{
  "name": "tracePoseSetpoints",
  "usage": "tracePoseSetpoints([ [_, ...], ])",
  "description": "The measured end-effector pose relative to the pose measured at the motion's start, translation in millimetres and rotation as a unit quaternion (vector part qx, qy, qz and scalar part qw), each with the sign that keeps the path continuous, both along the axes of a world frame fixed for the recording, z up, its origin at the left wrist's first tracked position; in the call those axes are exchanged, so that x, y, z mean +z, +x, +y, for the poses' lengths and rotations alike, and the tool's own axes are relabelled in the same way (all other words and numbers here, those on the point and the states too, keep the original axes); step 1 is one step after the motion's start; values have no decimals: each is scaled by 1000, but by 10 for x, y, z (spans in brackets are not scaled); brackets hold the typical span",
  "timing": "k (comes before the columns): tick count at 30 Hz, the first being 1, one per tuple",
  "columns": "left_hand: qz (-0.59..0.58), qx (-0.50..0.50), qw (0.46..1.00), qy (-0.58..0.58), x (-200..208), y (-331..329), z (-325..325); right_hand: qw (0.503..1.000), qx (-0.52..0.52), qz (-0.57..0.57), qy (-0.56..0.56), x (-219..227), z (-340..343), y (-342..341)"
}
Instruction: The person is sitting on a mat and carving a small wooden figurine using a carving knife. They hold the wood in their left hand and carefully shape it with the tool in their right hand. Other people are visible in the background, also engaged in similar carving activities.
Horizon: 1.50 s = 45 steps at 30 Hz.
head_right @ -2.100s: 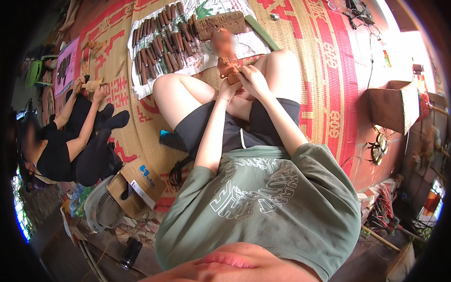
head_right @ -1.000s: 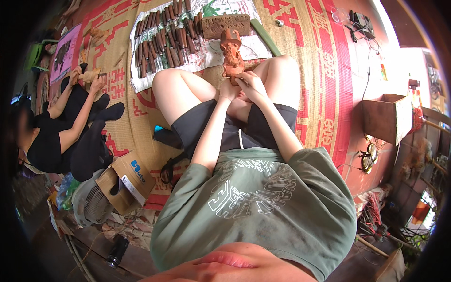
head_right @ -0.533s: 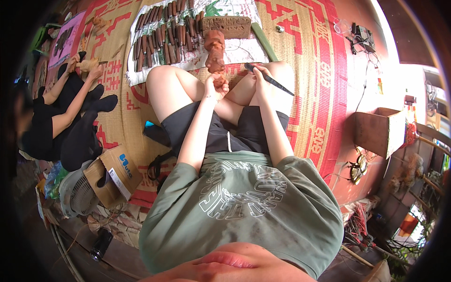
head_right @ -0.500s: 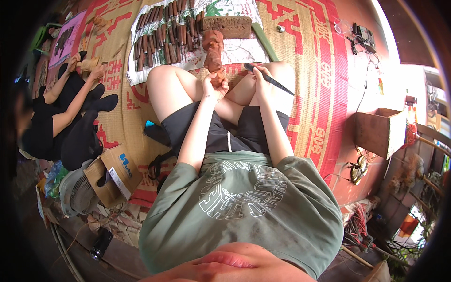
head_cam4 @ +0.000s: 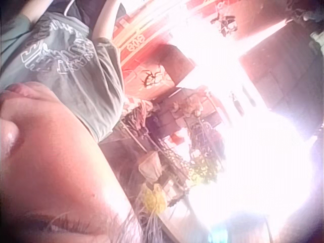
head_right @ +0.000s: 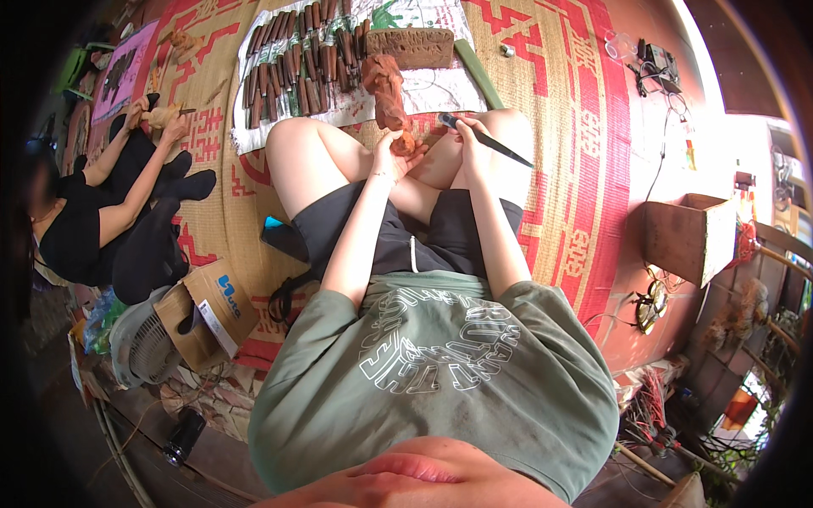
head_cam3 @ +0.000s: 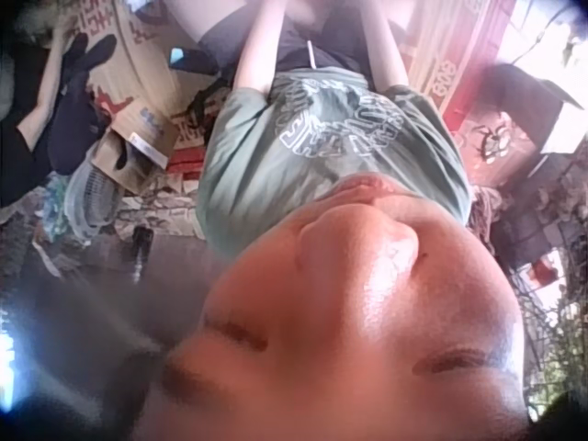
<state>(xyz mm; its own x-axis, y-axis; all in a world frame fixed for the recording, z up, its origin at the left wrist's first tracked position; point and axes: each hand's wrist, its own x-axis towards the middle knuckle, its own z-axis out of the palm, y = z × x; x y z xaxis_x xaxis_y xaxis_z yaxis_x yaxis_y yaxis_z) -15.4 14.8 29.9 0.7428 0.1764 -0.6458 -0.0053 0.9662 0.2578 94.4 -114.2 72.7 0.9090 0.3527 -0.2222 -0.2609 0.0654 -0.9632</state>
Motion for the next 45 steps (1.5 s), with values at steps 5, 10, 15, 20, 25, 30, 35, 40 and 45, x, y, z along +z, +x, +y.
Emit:
tracePoseSetpoints([
  [5, 68, -40, 994, 80, -56, 31, 2, 998, 28, -15, -51, 62, 41, -60],
  [10, -29, -25, 999, -20, -202, 6, 78, 998, 30, -11, -59, 73, 50, -64],
  [15, -237, 31, 953, -187, -133, -75, 143, 999, 20, -16, -46, 46, 66, -60],
  [20, -271, 76, 930, -235, -145, -72, 116, 998, 20, 0, -55, 108, 80, -74],
  [25, -198, 82, 956, -201, -177, -62, 87, 998, 34, -9, -61, 47, 77, -71],
  [30, -118, 63, 983, -128, -197, -39, 50, 998, 45, -13, -53, 49, 88, -84],
  [35, -5, 24, 999, -32, -223, 24, 10, 997, 53, -16, -47, 23, 98, -81],
  [40, 48, -57, 997, 16, -445, 92, -64, 997, 50, -25, -51, 1, 85, -69],
  [45, 45, -98, 993, 51, -516, 114, -105, 996, 52, -30, -61, -13, 83, -67],
])
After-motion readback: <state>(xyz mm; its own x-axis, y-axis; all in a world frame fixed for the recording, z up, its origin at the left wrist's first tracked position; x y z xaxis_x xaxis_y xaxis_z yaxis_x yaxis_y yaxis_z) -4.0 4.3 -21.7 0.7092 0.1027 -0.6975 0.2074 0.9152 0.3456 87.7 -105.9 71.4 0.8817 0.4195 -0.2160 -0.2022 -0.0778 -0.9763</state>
